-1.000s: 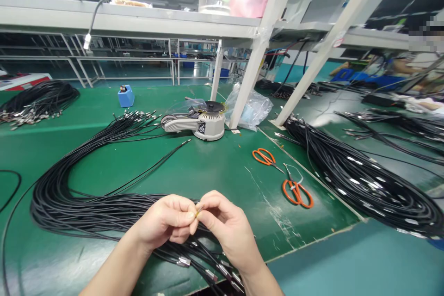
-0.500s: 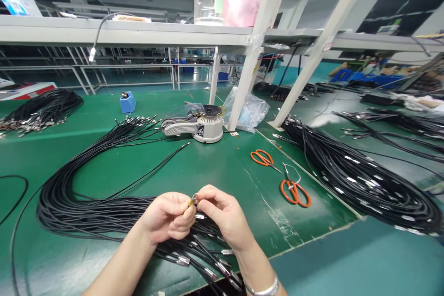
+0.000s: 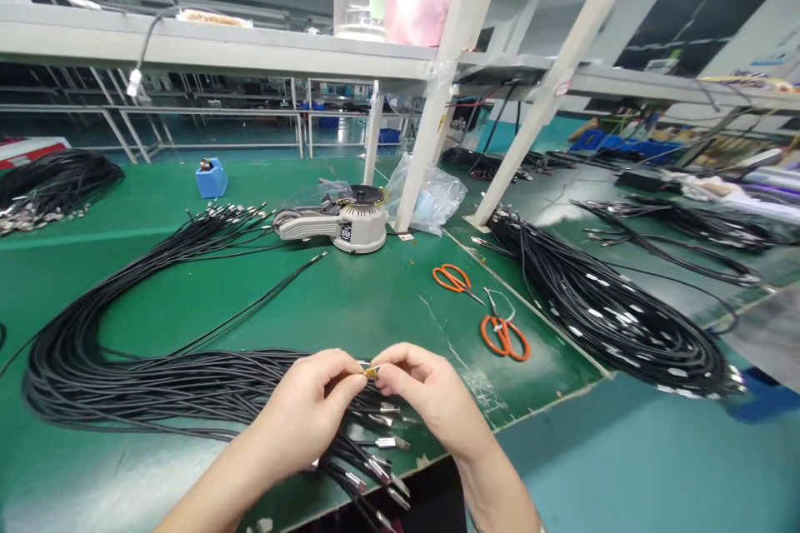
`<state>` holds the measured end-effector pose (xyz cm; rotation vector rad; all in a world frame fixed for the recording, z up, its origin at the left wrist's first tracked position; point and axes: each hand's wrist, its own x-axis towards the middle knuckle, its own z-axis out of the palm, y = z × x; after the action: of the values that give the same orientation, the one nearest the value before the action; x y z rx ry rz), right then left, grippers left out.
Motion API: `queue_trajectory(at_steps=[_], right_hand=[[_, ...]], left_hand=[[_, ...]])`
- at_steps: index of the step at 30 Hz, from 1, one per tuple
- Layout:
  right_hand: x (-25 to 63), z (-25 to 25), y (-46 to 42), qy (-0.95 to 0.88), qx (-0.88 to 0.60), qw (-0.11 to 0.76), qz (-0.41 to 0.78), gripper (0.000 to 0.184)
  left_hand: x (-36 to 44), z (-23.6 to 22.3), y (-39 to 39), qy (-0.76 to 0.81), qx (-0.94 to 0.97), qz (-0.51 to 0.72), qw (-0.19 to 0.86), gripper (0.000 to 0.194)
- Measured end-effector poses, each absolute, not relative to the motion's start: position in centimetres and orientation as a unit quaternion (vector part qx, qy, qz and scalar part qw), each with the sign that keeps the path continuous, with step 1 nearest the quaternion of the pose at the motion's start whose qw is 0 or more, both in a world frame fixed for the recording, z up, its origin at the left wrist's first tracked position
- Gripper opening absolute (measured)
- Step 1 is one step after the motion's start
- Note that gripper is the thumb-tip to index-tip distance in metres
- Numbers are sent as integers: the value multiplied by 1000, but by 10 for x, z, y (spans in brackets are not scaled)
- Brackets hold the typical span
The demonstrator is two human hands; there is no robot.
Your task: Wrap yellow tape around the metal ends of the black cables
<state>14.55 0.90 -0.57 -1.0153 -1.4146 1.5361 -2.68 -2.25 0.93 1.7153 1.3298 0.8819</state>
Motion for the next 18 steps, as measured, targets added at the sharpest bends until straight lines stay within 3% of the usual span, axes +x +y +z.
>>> queue_trajectory(at_steps=[2, 5, 7, 11, 18], right_hand=[[152, -5, 5, -567, -422, 390, 591, 19], [157, -9, 4, -556, -469, 382, 570, 18], [158, -12, 4, -545, -499, 379, 557, 18], [164, -15, 4, -553, -531, 359, 532, 17], [176, -13, -1, -597, -476, 312, 566, 17]], left_hand=[[-21, 6, -25, 520, 724, 317, 325, 19], [-25, -3, -24, 522, 739, 290, 312, 24], [-34, -7, -21, 540, 735, 260, 316, 31], [-43, -7, -15, 548, 739, 197, 338, 22], [-20, 7, -11, 526, 725, 186, 404, 25]])
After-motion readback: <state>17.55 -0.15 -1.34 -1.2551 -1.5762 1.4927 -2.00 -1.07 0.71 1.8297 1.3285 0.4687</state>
